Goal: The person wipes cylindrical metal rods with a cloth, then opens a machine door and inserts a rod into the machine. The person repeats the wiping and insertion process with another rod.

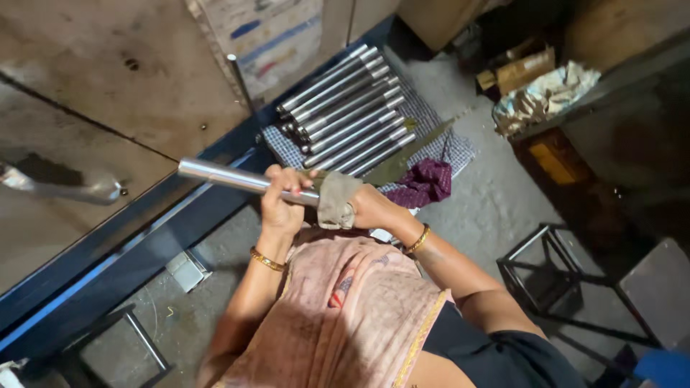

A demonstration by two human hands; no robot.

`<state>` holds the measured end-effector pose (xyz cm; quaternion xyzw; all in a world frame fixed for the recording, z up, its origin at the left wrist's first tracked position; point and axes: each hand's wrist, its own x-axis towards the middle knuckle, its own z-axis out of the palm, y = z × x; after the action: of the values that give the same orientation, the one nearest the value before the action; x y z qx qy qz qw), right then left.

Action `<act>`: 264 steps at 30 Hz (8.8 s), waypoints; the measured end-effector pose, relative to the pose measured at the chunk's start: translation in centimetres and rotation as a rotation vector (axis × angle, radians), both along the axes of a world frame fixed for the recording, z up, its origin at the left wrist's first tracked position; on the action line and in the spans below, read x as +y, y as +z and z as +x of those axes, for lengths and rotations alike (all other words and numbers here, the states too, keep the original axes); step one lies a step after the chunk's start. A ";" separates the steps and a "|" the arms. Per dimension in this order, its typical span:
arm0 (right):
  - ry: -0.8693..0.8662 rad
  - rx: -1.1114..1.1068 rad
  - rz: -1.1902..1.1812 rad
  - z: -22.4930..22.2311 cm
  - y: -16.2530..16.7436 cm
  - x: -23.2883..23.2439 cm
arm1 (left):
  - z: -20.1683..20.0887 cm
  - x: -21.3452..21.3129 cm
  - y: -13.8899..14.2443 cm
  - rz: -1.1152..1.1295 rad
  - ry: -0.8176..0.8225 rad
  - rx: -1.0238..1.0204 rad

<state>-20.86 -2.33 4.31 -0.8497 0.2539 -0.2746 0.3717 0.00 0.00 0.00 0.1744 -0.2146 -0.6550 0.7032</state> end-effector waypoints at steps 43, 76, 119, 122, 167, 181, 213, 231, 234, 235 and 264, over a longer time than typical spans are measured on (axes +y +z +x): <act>-1.313 0.052 0.294 -19.1 -11.6 -25.5 | -5.3 -12.6 1.6 0.103 0.209 -0.385; -0.747 -0.643 0.371 -5.8 -10.4 -10.6 | 1.2 -4.6 3.3 0.052 0.330 -0.335; 0.342 0.322 -0.066 9.8 7.5 20.7 | 48.3 63.4 -1.3 0.073 1.295 0.748; 0.398 0.288 -0.085 12.6 7.8 24.6 | 48.6 67.4 -2.0 0.056 1.302 0.792; 0.472 -0.112 0.545 24.5 4.3 38.0 | 37.0 63.6 9.7 -0.045 1.156 0.550; 0.518 -0.348 0.594 33.8 6.0 45.0 | 26.5 55.1 11.3 0.044 1.050 0.439; -0.993 -1.359 1.236 16.9 -1.5 10.3 | 16.7 26.6 3.5 0.136 -0.431 -1.957; -0.853 -1.170 1.265 5.1 -8.5 -2.6 | 9.2 5.8 1.5 -0.061 -0.401 -2.041; -0.845 -1.314 1.134 3.4 -10.3 -4.6 | 7.3 3.5 0.1 -0.059 -0.432 -2.042; -0.934 -1.282 1.100 2.1 -10.4 -5.9 | 6.9 2.8 -0.1 -0.068 -0.440 -2.040; -0.224 0.252 0.246 5.6 -7.3 -11.6 | 16.6 1.8 -2.8 -0.060 0.265 -1.756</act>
<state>-15.23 -13.96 -3.03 -0.7921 0.4226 -0.1728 0.4052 16.59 1.77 -2.83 0.6186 -0.6717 -0.1925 0.3593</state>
